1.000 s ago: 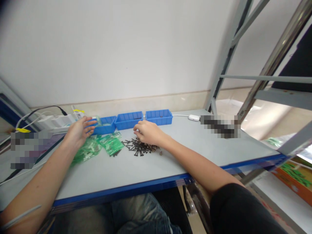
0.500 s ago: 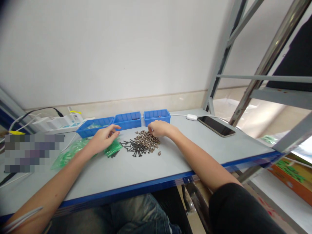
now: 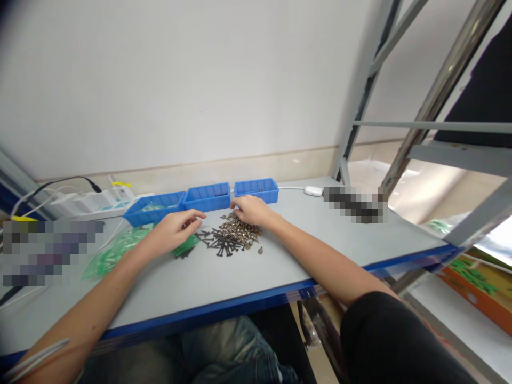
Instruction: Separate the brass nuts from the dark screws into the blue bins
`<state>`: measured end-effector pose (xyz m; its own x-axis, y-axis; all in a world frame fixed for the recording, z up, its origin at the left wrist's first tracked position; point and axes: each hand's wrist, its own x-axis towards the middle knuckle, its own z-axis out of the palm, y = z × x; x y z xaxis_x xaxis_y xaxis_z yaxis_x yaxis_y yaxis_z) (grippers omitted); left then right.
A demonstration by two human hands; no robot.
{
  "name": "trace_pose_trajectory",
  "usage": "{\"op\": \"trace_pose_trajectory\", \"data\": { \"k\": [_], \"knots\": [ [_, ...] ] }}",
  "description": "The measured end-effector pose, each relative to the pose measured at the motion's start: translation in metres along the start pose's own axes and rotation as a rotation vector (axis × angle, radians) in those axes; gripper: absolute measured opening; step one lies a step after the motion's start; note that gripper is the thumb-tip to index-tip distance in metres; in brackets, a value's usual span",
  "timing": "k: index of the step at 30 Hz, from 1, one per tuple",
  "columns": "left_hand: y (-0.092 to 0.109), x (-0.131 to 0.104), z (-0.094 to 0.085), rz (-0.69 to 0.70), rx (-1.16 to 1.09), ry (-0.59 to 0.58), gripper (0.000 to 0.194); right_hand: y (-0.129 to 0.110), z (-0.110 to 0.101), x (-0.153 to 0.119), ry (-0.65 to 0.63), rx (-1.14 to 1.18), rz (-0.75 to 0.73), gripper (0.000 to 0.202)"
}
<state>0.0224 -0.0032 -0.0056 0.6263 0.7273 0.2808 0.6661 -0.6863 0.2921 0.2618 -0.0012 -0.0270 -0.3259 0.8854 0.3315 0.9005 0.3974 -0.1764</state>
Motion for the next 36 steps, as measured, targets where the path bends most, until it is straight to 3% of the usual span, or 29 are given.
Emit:
{"op": "trace_pose_trajectory", "data": {
  "k": [5, 10, 16, 21, 29, 36],
  "knots": [
    [0.000, 0.000, 0.003, 0.031, 0.025, -0.025, 0.033, 0.000, 0.009, 0.003, 0.001, -0.014, -0.012, 0.014],
    [-0.003, 0.001, 0.006, 0.064, 0.063, -0.039, 0.032, -0.007, 0.005, 0.001, 0.071, 0.070, -0.034, 0.011],
    [0.000, -0.002, 0.004, 0.099, 0.028, -0.061, 0.030, -0.044, 0.001, -0.013, 0.249, 0.216, -0.310, 0.010],
    [0.006, -0.003, 0.005, 0.193, 0.087, -0.072, 0.015, -0.064, 0.006, -0.022, 0.278, 0.218, -0.470, 0.012],
    [0.008, -0.004, 0.005, 0.196, 0.107, -0.087, 0.018, -0.059, 0.008, -0.021, 0.270, 0.241, -0.439, 0.007],
    [0.004, -0.004, 0.001, 0.196, 0.076, -0.031, 0.020, -0.060, 0.008, -0.021, 0.295, 0.258, -0.365, 0.010]
  ]
}}
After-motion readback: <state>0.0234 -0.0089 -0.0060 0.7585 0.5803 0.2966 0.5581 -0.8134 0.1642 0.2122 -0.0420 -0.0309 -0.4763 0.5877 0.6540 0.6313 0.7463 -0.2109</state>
